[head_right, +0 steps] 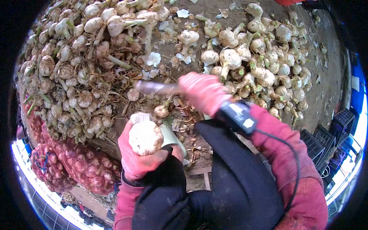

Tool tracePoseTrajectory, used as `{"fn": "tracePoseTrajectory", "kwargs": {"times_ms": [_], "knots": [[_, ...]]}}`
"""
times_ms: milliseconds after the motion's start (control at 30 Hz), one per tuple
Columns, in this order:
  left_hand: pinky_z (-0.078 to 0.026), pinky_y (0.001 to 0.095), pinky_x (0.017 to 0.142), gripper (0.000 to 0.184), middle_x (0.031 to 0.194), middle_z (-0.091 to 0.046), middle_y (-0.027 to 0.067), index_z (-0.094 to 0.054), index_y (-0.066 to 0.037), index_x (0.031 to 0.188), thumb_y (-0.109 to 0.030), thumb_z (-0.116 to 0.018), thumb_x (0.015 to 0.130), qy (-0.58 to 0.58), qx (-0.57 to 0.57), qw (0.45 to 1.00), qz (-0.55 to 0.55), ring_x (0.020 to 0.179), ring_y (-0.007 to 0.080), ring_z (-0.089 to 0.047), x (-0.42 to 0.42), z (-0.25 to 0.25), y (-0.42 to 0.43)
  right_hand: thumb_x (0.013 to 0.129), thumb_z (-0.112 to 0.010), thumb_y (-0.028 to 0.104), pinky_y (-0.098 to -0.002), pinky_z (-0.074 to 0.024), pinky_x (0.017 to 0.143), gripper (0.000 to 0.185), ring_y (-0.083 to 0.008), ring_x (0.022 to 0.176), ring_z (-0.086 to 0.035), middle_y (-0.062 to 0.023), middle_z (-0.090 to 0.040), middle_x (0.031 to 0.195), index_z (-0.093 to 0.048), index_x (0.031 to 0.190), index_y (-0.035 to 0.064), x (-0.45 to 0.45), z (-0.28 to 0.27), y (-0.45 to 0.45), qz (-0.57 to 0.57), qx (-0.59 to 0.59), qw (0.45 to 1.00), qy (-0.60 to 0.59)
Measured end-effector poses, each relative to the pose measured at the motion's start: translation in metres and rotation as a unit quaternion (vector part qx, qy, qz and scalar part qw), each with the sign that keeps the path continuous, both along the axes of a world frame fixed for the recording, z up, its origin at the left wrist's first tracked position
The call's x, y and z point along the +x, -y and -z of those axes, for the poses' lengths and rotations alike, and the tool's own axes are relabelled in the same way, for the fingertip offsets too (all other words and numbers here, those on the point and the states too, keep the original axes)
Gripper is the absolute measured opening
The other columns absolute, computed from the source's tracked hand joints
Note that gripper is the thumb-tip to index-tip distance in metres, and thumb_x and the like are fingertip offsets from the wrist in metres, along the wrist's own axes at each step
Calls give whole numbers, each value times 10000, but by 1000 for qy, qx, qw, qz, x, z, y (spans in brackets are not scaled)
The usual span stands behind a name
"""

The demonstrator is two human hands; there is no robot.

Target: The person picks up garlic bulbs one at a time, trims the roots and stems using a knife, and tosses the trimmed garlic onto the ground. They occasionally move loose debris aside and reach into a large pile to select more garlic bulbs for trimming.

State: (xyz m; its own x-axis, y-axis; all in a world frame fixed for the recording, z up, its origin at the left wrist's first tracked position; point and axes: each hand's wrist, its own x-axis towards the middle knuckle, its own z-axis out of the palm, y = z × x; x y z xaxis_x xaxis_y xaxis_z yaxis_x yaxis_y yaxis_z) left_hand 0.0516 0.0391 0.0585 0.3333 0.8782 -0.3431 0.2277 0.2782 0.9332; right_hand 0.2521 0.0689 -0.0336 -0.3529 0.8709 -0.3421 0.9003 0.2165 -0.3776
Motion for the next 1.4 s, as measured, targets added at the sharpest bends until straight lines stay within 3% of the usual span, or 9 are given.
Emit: {"fn": "tracePoseTrajectory", "kwargs": {"times_ms": [67,200,333,600,733,933,1133,1300,1400], "knots": [[-475,234,713,567,829,-607,35,-479,-10,1092,-17,-723,580,17,-124,987,-99,779,91,-580,1,13,-3,737,-593,59,-346,-488,580,268,-251,643,-605,-119,-622,765,-598,1001,15,11,-2,3,105,210,949,-210],[-486,262,760,698,979,-588,60,-434,-41,1169,-72,-808,580,195,-119,947,-227,844,111,-583,21,31,-2,808,-633,356,-299,-466,564,324,-127,659,-610,-79,-626,683,-647,855,36,-5,-54,-12,304,-442,754,-379],[-478,294,812,797,1022,-570,110,-370,-24,1244,-262,-821,632,154,-71,970,-173,964,194,-567,18,35,-2,778,-681,334,-256,-467,627,380,-76,713,-576,-53,-646,761,-640,1019,43,-21,-66,-3,300,-406,726,-468],[-424,203,525,242,782,-595,37,-558,34,1043,-73,-600,830,119,-264,930,-224,626,70,-541,-2,43,-3,741,-636,192,-339,-503,682,323,-297,821,-624,-148,-631,900,-603,1027,47,-13,-37,-7,77,-53,921,-378],[-386,212,501,240,735,-551,10,-548,23,1057,-94,-583,850,68,-22,987,-143,568,53,-452,-8,48,-3,695,-588,89,-381,-497,657,189,-330,804,-602,-143,-616,802,-634,878,76,-3,-4,-25,-80,-115,988,-71],[-454,266,808,516,1160,-496,70,-390,2,1291,-209,-581,860,247,-21,969,6,998,158,-530,10,46,-33,800,-638,268,-210,-403,459,286,-58,500,-501,-5,-614,755,-650,984,49,76,-45,-36,551,26,778,-300],[-410,400,910,624,1134,-533,203,-501,-33,1184,-238,-735,643,-585,55,808,-31,1046,336,-522,-54,139,-50,817,-642,193,-175,-412,484,281,-56,556,-529,-41,-643,820,-634,1027,7,148,-104,-43,511,305,742,-308],[-420,405,880,597,1041,-581,190,-538,-42,1117,-294,-749,618,-555,40,827,84,1004,324,-545,-69,155,-54,798,-667,225,-207,-427,475,244,-58,541,-554,-9,-629,749,-660,996,83,41,-85,-47,531,11,781,-328],[-490,326,717,486,917,-605,138,-558,-19,1005,-257,-755,629,-315,30,943,-102,820,232,-608,-47,119,-36,768,-642,160,-326,-498,614,183,-225,734,-622,-120,-639,831,-638,929,72,8,-40,-29,168,51,943,-283]]}}
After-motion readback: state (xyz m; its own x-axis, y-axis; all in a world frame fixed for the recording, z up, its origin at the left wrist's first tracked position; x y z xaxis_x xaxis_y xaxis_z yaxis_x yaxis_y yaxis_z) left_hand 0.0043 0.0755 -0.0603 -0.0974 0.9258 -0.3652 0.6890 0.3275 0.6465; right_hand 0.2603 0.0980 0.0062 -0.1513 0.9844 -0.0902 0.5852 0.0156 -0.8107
